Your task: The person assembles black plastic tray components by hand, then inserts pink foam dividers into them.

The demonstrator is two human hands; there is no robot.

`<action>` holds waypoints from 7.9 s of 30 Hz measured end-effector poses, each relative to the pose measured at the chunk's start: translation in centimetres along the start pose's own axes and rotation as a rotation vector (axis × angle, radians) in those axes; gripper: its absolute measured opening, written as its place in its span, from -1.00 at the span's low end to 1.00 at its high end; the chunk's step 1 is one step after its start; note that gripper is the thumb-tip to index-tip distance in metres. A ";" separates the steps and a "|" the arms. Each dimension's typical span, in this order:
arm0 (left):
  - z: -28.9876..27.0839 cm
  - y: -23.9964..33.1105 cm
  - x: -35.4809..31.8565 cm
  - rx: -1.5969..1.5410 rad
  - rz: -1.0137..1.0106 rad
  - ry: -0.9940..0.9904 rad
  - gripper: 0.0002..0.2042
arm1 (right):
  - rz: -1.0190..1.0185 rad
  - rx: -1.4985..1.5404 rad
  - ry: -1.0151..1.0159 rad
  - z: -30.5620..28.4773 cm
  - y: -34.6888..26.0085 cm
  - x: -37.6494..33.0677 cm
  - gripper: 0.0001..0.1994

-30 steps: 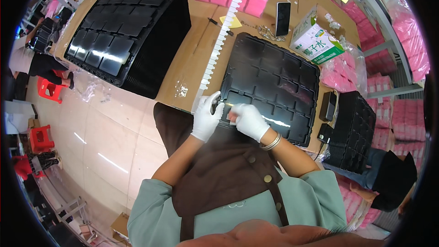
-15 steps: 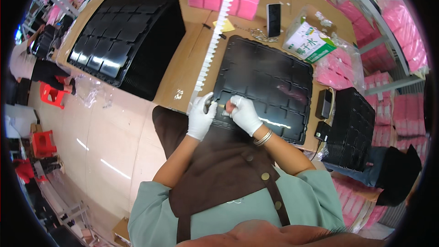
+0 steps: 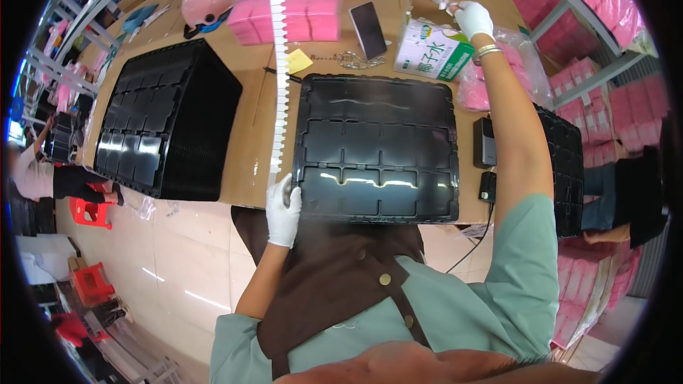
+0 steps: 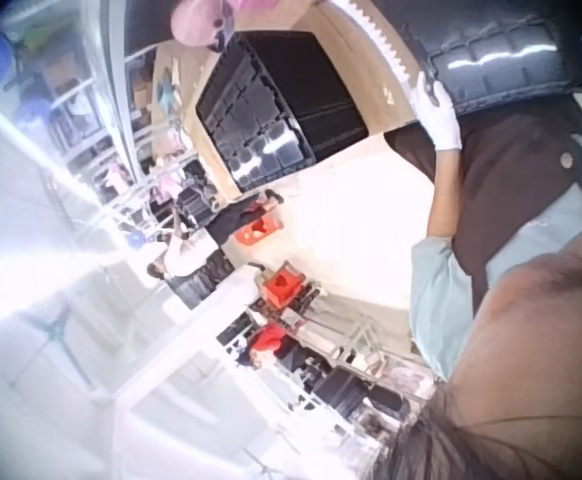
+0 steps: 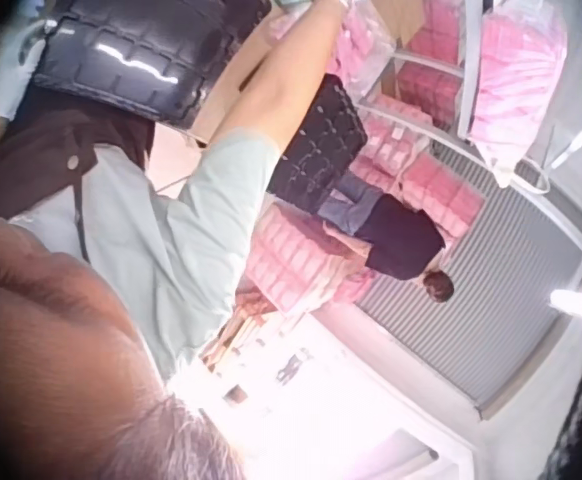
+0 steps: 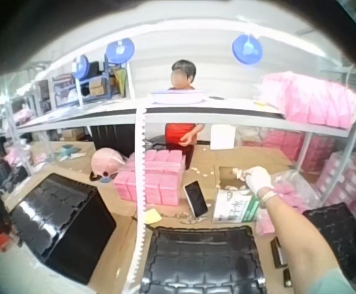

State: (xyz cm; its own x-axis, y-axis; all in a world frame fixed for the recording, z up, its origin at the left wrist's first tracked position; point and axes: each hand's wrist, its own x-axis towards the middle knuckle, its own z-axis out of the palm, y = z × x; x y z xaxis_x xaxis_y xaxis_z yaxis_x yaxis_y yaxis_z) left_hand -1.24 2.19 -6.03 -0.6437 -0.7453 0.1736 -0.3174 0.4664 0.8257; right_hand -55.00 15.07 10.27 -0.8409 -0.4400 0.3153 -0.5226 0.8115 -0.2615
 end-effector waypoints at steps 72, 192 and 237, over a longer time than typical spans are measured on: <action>4.2 9.2 10.6 -0.279 0.035 -0.530 -0.45 | 0.051 0.271 -0.256 -1.7 0.2 -35.3 -0.64; -12.6 10.1 2.0 -0.594 -0.160 0.377 -0.82 | 0.032 0.925 0.207 -7.4 -4.3 -38.5 -0.12; -7.6 6.2 14.8 0.518 0.386 0.211 -0.76 | -0.292 0.601 -0.700 2.6 -12.8 -33.5 -0.79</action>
State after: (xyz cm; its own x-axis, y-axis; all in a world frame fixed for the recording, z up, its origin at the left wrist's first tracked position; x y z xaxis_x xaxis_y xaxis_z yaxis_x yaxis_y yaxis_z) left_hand -7.44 -9.61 5.74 -0.6452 -0.5318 0.5485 -0.4186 0.8467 0.3286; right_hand -20.46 18.46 0.71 -0.4580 -0.8805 -0.1221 -0.5455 0.3868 -0.7435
